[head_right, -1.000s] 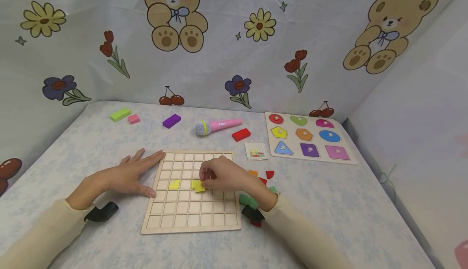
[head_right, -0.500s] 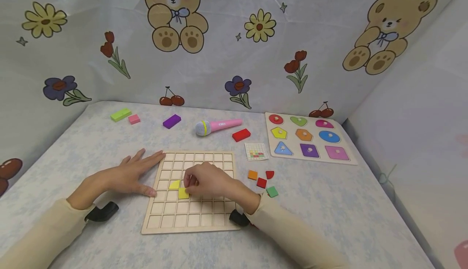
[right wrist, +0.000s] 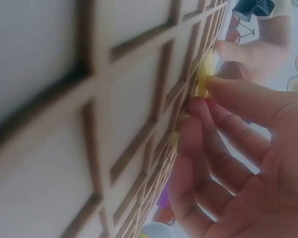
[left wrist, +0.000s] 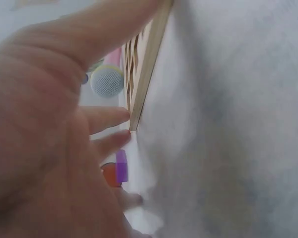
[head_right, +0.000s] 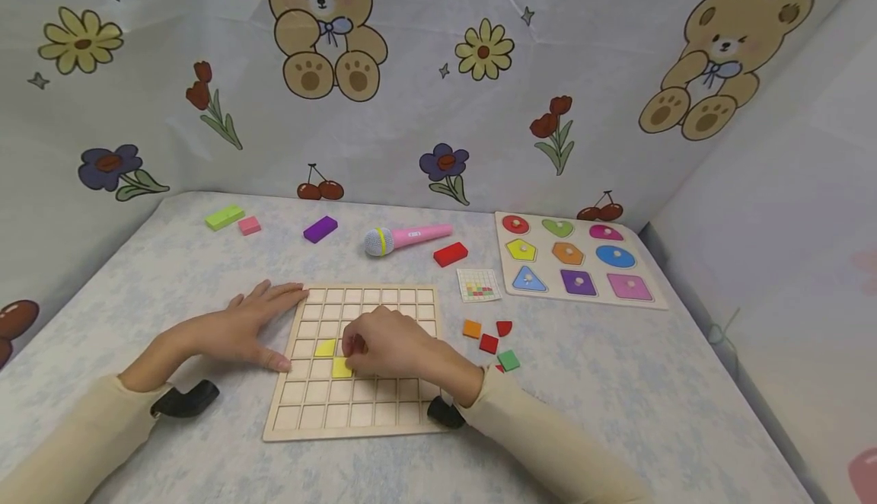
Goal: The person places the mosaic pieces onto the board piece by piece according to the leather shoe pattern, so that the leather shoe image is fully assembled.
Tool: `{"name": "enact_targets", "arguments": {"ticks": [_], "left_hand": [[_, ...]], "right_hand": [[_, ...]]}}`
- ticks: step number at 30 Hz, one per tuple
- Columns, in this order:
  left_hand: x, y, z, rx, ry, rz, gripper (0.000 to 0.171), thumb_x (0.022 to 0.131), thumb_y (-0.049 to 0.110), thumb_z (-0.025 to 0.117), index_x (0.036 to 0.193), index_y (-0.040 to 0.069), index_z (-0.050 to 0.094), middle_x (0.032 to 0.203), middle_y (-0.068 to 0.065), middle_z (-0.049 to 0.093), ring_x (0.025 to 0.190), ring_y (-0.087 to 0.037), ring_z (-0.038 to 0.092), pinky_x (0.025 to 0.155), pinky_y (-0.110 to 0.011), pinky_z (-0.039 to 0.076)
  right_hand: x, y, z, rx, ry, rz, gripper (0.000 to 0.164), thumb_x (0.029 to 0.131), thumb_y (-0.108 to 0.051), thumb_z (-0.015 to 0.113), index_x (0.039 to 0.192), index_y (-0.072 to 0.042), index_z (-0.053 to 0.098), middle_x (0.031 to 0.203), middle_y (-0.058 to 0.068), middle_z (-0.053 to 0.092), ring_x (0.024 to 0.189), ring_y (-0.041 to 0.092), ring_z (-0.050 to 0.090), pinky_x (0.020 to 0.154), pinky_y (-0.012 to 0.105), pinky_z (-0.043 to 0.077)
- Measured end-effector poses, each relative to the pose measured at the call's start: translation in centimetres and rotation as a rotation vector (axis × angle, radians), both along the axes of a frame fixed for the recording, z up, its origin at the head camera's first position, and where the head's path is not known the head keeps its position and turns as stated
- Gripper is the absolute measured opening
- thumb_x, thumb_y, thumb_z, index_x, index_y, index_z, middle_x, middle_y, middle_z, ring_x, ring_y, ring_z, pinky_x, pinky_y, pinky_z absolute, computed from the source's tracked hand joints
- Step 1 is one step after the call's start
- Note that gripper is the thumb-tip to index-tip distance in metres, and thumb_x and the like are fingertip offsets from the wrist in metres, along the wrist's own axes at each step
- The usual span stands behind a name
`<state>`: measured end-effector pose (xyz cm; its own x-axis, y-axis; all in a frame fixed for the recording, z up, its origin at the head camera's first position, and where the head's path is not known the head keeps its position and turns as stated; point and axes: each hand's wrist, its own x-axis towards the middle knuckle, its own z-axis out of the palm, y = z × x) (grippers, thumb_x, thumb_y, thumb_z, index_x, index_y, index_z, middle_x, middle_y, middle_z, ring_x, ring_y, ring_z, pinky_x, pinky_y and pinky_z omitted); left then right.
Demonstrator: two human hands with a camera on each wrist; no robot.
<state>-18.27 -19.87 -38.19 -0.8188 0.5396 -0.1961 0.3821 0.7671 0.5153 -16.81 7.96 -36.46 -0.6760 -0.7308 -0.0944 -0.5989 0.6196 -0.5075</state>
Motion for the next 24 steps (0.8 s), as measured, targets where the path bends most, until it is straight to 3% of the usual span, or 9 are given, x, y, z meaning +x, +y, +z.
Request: {"name": "enact_targets", "arguments": {"ticks": [5, 9, 15, 24], "left_hand": [[-0.5, -0.5, -0.1, 0.139, -0.08, 0.002, 0.104, 0.076, 0.047, 0.085, 0.156, 0.008, 0.031, 0.154, -0.016, 0.026, 0.146, -0.041, 0.024, 0.103, -0.083, -0.001], [-0.7, -0.7, -0.1, 0.209, -0.144, 0.006, 0.1, 0.078, 0.04, 0.086, 0.155, 0.008, 0.031, 0.151, -0.016, 0.029, 0.146, -0.043, 0.024, 0.103, -0.081, -0.007], [-0.7, -0.6, -0.1, 0.224, -0.147, 0.012, 0.101, 0.077, 0.036, 0.087, 0.156, 0.009, 0.03, 0.151, -0.016, 0.029, 0.146, -0.044, 0.023, 0.103, -0.082, -0.009], [-0.7, -0.6, -0.3, 0.22, -0.146, 0.021, 0.102, 0.077, 0.036, 0.087, 0.156, 0.009, 0.03, 0.152, -0.018, 0.028, 0.146, -0.046, 0.021, 0.103, -0.081, -0.01]], "right_hand": [[0.1, -0.1, 0.0, 0.028, 0.004, -0.007, 0.009, 0.087, -0.018, 0.074, 0.084, -0.024, 0.069, 0.07, -0.014, 0.06, 0.065, 0.0, 0.052, 0.058, 0.018, 0.044], [0.2, -0.2, 0.1, 0.054, 0.019, -0.012, 0.006, 0.086, -0.021, 0.077, 0.086, -0.022, 0.07, 0.071, -0.015, 0.06, 0.066, 0.0, 0.052, 0.059, 0.018, 0.044], [0.5, 0.0, 0.4, 0.067, 0.032, -0.012, 0.009, 0.087, -0.024, 0.079, 0.091, -0.019, 0.072, 0.072, -0.015, 0.059, 0.064, 0.001, 0.05, 0.058, 0.017, 0.042], [0.7, 2.0, 0.7, 0.006, 0.037, -0.046, 0.007, 0.088, -0.025, 0.077, 0.09, -0.021, 0.072, 0.076, -0.015, 0.061, 0.066, 0.002, 0.054, 0.06, 0.019, 0.046]]}}
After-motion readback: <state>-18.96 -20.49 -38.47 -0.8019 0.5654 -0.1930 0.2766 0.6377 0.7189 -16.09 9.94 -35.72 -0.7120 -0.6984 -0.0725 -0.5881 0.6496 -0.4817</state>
